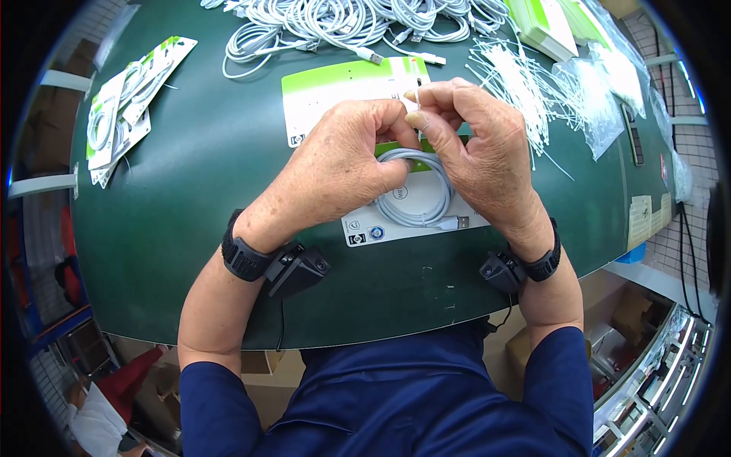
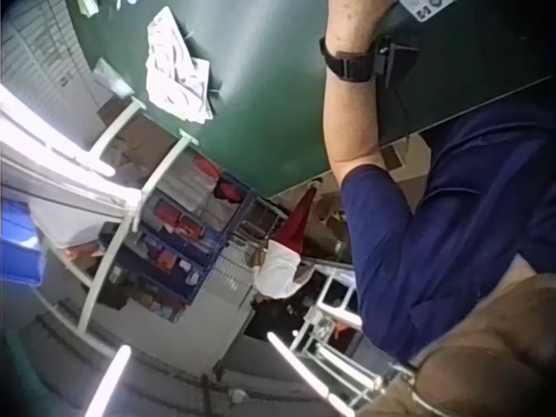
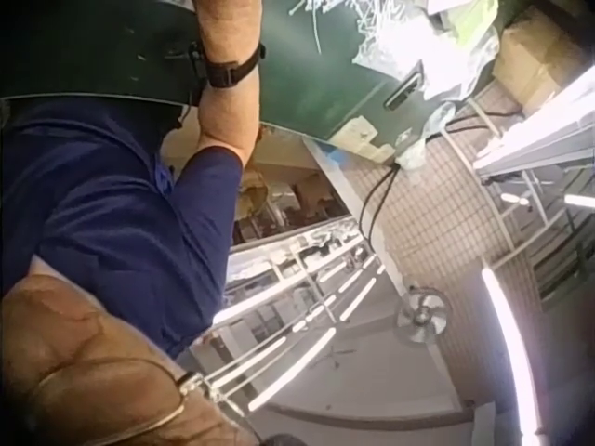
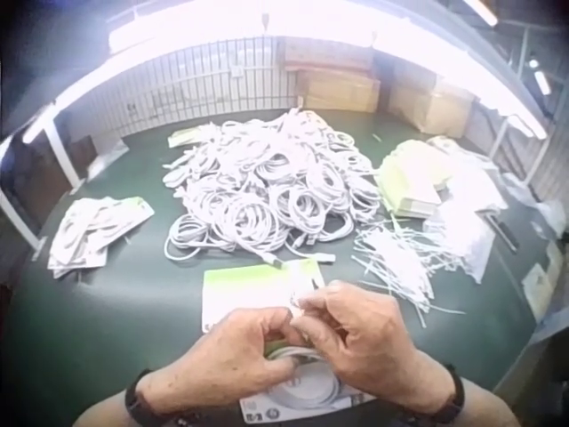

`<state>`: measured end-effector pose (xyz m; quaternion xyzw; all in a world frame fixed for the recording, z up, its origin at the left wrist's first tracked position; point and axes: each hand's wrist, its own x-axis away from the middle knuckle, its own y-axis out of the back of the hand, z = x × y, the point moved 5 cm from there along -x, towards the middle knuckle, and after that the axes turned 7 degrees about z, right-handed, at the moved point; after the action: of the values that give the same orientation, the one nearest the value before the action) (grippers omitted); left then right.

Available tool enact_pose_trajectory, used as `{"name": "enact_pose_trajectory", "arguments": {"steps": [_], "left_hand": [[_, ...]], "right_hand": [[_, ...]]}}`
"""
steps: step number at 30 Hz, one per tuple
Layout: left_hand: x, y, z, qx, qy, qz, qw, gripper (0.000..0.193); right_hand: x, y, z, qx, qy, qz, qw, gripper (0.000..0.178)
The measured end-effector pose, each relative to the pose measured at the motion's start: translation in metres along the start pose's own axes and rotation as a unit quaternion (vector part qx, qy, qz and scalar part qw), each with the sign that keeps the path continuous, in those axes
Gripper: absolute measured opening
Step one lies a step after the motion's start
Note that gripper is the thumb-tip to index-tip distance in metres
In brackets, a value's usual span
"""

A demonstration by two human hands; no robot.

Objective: The person packages a cable by placing it onto a card, threading a zip tie through the card and around the cable, and pulling it tight. This process is repeated with a second zip tie on the same card before the finished package is set aside.

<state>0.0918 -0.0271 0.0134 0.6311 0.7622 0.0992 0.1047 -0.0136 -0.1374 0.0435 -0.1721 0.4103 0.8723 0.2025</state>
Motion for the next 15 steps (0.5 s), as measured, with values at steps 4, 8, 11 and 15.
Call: {"name": "enact_pose_trajectory", "arguments": {"steps": [4, 8, 11, 15], "left_hand": [[0.001, 0.0, 0.002, 0.013, -0.002, 0.001, 1.0, 0.013], [0.0, 0.001, -0.001, 0.014, -0.02, -0.003, 1.0, 0.013], [-0.001, 0.002, -0.002, 0.033, -0.02, -0.007, 0.999, 0.013], [0.001, 0.005, -0.008, 0.0, 0.006, 0.013, 1.0, 0.013]], "right_hand": [[-0.002, 0.002, 0.006, 0.002, 0.017, 0.005, 1.0, 0.014], [-0.004, 0.009, 0.013, 0.009, 0.025, 0.016, 1.0, 0.015], [-0.005, 0.014, 0.022, 0.024, 0.025, 0.039, 0.999, 0.015], [0.0, 0.016, 0.027, -0.114, -0.024, 0.055, 0.992, 0.015]]}}
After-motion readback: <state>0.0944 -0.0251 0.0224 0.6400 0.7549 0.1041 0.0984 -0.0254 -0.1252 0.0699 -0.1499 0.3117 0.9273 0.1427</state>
